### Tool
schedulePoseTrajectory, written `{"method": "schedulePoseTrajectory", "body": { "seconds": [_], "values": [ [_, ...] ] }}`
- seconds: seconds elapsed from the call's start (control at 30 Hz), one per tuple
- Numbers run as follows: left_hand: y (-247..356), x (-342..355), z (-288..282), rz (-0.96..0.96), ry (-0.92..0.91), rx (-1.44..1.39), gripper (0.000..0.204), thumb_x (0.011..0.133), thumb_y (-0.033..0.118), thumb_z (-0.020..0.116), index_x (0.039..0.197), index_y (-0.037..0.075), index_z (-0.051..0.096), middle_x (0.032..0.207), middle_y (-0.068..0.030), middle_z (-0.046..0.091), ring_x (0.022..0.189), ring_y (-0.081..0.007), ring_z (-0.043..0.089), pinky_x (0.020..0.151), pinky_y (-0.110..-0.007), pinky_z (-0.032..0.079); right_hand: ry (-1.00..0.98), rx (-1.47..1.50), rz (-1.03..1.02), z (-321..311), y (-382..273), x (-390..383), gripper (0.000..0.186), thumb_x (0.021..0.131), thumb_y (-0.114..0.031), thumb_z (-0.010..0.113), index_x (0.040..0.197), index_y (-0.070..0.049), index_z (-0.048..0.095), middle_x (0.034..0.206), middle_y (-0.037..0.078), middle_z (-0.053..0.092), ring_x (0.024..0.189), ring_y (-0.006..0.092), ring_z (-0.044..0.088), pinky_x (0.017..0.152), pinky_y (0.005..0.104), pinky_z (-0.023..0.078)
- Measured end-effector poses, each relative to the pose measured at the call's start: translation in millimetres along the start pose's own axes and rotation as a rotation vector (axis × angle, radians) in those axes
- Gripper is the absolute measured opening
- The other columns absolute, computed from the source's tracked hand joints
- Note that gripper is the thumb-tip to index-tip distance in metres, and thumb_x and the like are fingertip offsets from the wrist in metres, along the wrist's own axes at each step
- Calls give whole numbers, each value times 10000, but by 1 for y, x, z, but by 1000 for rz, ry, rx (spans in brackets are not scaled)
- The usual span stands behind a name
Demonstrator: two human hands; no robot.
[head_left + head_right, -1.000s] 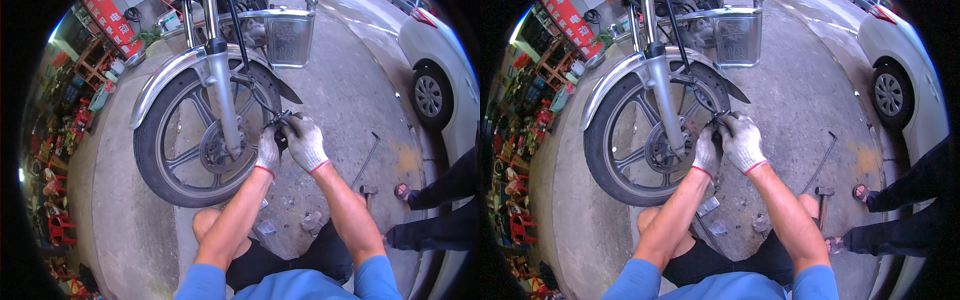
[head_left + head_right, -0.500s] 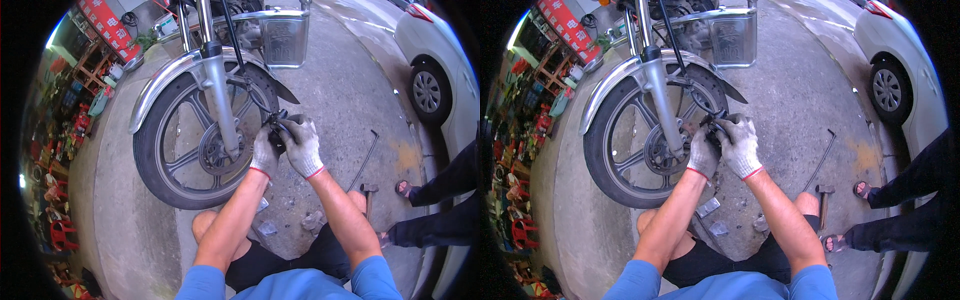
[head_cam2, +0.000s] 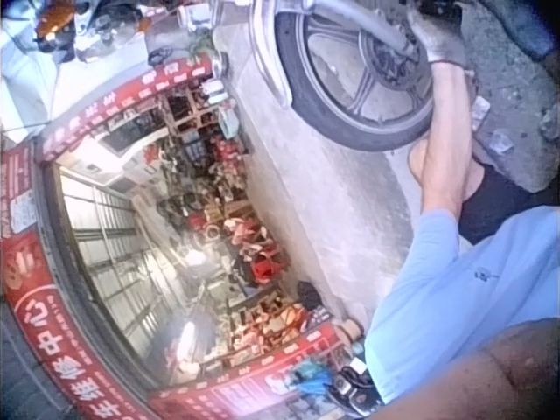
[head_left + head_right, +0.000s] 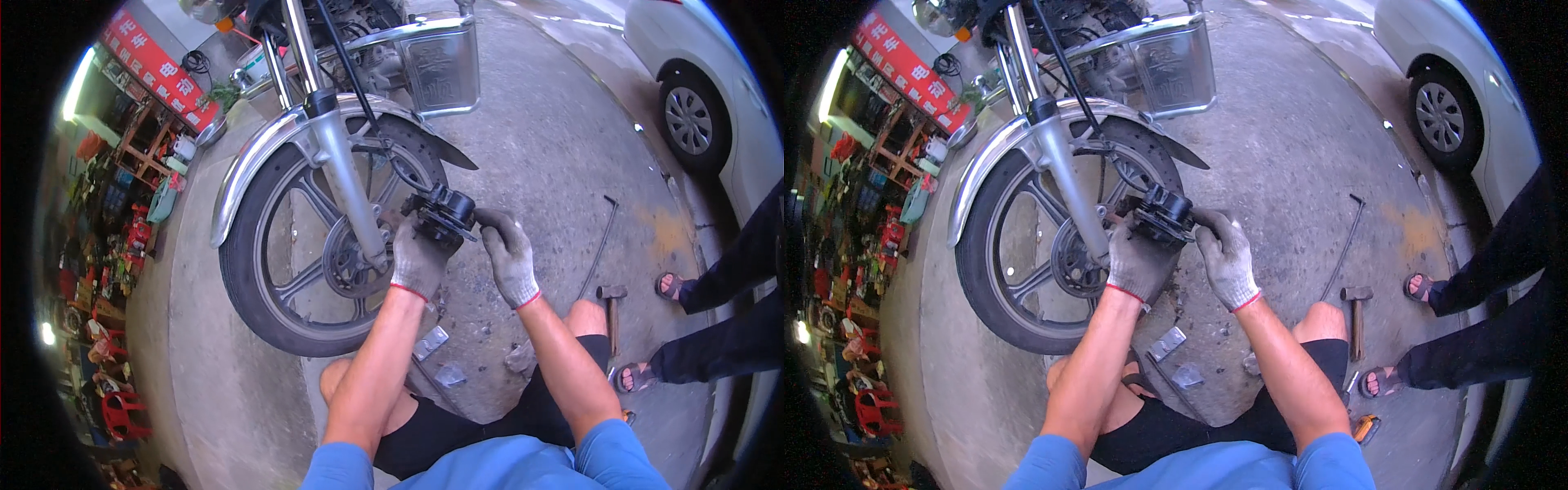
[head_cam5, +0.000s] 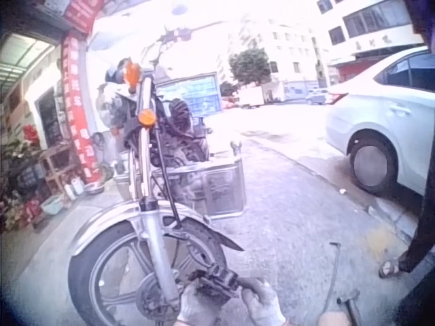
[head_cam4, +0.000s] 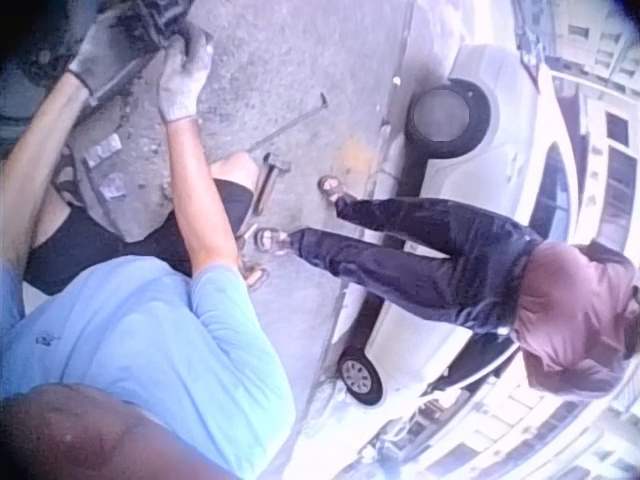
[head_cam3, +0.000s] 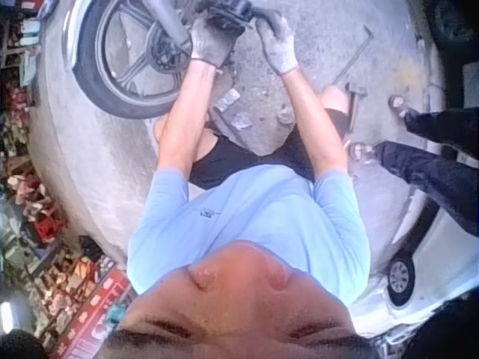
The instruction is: The person removes a brake caliper from a motorcycle wheel by hand and uses a screwdriver to pry internal components within the caliper.
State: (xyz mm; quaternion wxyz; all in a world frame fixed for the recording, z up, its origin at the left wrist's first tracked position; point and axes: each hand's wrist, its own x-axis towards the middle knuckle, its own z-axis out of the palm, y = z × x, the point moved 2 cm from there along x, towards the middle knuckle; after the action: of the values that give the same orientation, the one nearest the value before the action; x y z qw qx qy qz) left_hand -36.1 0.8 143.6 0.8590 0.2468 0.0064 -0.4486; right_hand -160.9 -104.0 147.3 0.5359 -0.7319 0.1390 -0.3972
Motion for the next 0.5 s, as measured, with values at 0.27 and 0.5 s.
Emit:
{"method": "schedulePoseTrajectory", "body": {
  "seconds": [0.27, 0.5],
  "values": [
    [1, -18, 13, -76, -37, 54, 480, 956, 383, 411, 1300, 88, 572, 1306, -161, 595, 1181, -325, 570, 1039, -508, 417, 41, 163, 185, 8, 17, -13, 329, 881, -75, 647, 1199, -1, 607, 1075, 159, 650, 962, 234, 646, 865, 356, 512],
    [0, -22, 20, -35, -154, -31, 533, 957, 418, 398, 1369, 103, 522, 1388, -142, 535, 1279, -328, 492, 1110, -539, 343, -11, 140, 228, 7, 12, -5, 380, 891, -16, 627, 1265, -5, 563, 1134, 83, 638, 1047, 145, 610, 926, 303, 503]
  ]
}}
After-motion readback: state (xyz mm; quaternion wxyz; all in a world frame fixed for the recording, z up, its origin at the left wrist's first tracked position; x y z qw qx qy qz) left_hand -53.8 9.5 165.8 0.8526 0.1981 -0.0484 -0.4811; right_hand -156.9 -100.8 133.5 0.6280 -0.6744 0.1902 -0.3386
